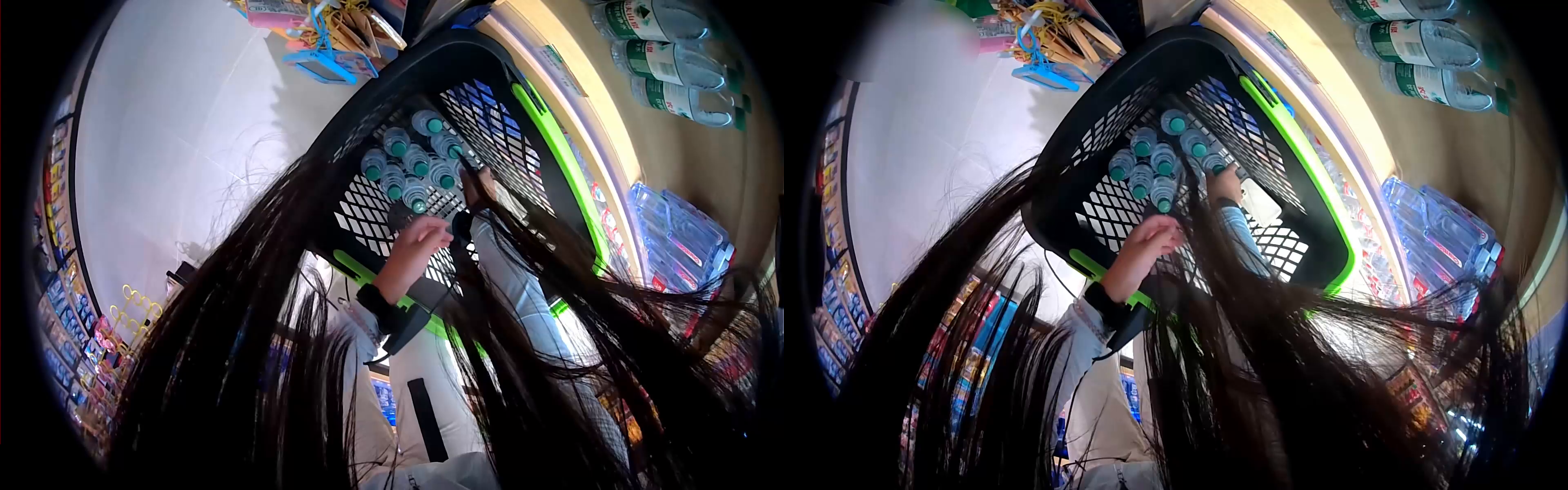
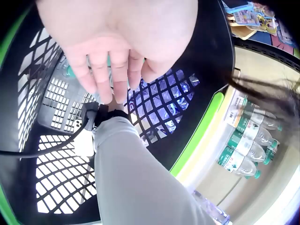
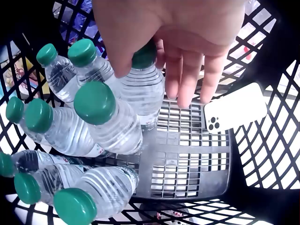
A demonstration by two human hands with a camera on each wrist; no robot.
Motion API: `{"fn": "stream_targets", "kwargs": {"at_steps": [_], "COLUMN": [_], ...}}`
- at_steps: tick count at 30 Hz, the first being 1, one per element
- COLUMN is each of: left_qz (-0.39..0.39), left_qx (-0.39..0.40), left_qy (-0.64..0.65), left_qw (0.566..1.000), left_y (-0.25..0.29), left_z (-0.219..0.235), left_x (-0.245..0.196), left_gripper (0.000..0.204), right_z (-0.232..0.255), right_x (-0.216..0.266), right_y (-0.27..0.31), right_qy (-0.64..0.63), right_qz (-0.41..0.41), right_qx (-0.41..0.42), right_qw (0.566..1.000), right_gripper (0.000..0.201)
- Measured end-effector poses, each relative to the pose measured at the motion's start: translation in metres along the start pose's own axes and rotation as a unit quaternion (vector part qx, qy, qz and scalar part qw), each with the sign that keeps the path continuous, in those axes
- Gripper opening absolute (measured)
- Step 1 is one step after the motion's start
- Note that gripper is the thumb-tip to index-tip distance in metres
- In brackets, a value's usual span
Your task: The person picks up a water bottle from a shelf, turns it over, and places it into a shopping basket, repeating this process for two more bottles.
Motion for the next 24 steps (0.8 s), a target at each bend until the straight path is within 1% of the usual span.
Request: {"fn": "stream_targets", "kwargs": {"at_steps": [2, 3, 4, 5, 7, 8, 9, 11, 12, 13, 14, 16, 17, 18, 19, 21, 23, 24], "left_qz": [-0.031, -0.026, -0.022, -0.018, -0.01, -0.007, 0.001, 0.012, 0.012, 0.006, 0.013, 0.016, -0.012, -0.042, -0.074, -0.093, -0.175, -0.207], "left_qx": [0.035, 0.023, 0.01, 0.0, 0.003, 0.007, 0.002, -0.005, -0.008, 0.006, 0.005, 0.018, 0.027, 0.036, 0.041, 0.026, 0.063, 0.071], "left_qy": [0.06, 0.051, 0.041, 0.032, -0.002, -0.02, -0.019, -0.018, -0.039, -0.048, -0.061, -0.112, -0.168, -0.223, -0.278, -0.342, -0.419, -0.463], "left_qw": [0.997, 0.998, 0.999, 0.999, 1.0, 1.0, 1.0, 1.0, 0.999, 0.999, 0.998, 0.993, 0.985, 0.973, 0.957, 0.935, 0.889, 0.859], "left_y": [0.008, 0.009, 0.007, 0.006, 0.013, 0.018, 0.022, 0.036, 0.049, 0.058, 0.068, 0.089, 0.098, 0.108, 0.119, 0.149, 0.182, 0.202], "left_z": [-0.008, -0.008, -0.008, -0.009, -0.016, -0.021, -0.024, -0.036, -0.047, -0.052, -0.059, -0.065, -0.065, -0.066, -0.067, -0.07, -0.073, -0.084], "left_x": [-0.002, 0.004, 0.01, 0.016, 0.012, 0.007, 0.006, 0.0, -0.012, -0.014, -0.018, -0.02, -0.02, -0.021, -0.021, -0.028, -0.04, -0.058], "left_gripper": [0.024, 0.024, 0.025, 0.025, 0.025, 0.025, 0.024, 0.024, 0.024, 0.023, 0.023, 0.023, 0.024, 0.026, 0.028, 0.05, 0.069, 0.074], "right_z": [0.001, 0.007, 0.005, 0.006, 0.019, 0.019, 0.059, 0.098, 0.11, 0.122, 0.129, 0.163, 0.193, 0.206, 0.214, 0.231, 0.224, 0.238], "right_x": [-0.002, 0.0, -0.007, -0.014, -0.03, -0.043, -0.022, -0.017, -0.017, -0.016, -0.019, -0.005, 0.012, 0.012, 0.006, 0.01, 0.001, 0.009], "right_y": [-0.002, 0.001, 0.0, 0.0, 0.011, 0.007, 0.049, 0.091, 0.115, 0.141, 0.166, 0.217, 0.249, 0.269, 0.292, 0.343, 0.376, 0.405], "right_qy": [0.054, 0.08, 0.042, 0.028, 0.004, -0.044, -0.022, -0.005, -0.035, -0.067, -0.062, -0.015, 0.026, 0.014, -0.022, -0.072, -0.023, -0.064], "right_qz": [0.008, 0.011, 0.027, 0.048, 0.086, 0.04, 0.047, 0.128, 0.138, 0.149, 0.152, 0.153, 0.148, 0.125, 0.169, 0.231, 0.205, 0.228], "right_qx": [0.019, 0.028, 0.011, -0.011, -0.059, 0.008, -0.024, -0.049, -0.094, -0.142, -0.12, -0.07, -0.04, 0.034, -0.01, -0.027, 0.018, -0.005], "right_qw": [0.998, 0.996, 0.999, 0.998, 0.995, 0.998, 0.998, 0.991, 0.985, 0.976, 0.979, 0.986, 0.988, 0.991, 0.985, 0.97, 0.978, 0.972], "right_gripper": [0.056, 0.053, 0.049, 0.049, 0.05, 0.049, 0.045, 0.041, 0.046, 0.051, 0.06, 0.072, 0.075, 0.075, 0.075, 0.075, 0.072, 0.068]}}
Point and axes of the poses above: each hand's wrist, its own y-axis away from the middle knuckle, its own z-axis out of the back of the hand, x = y × z, the point moved 5 cm from there along -y, towards the middle knuckle, and after that the axes turned 2 degrees about x, right-handed, at the moved point
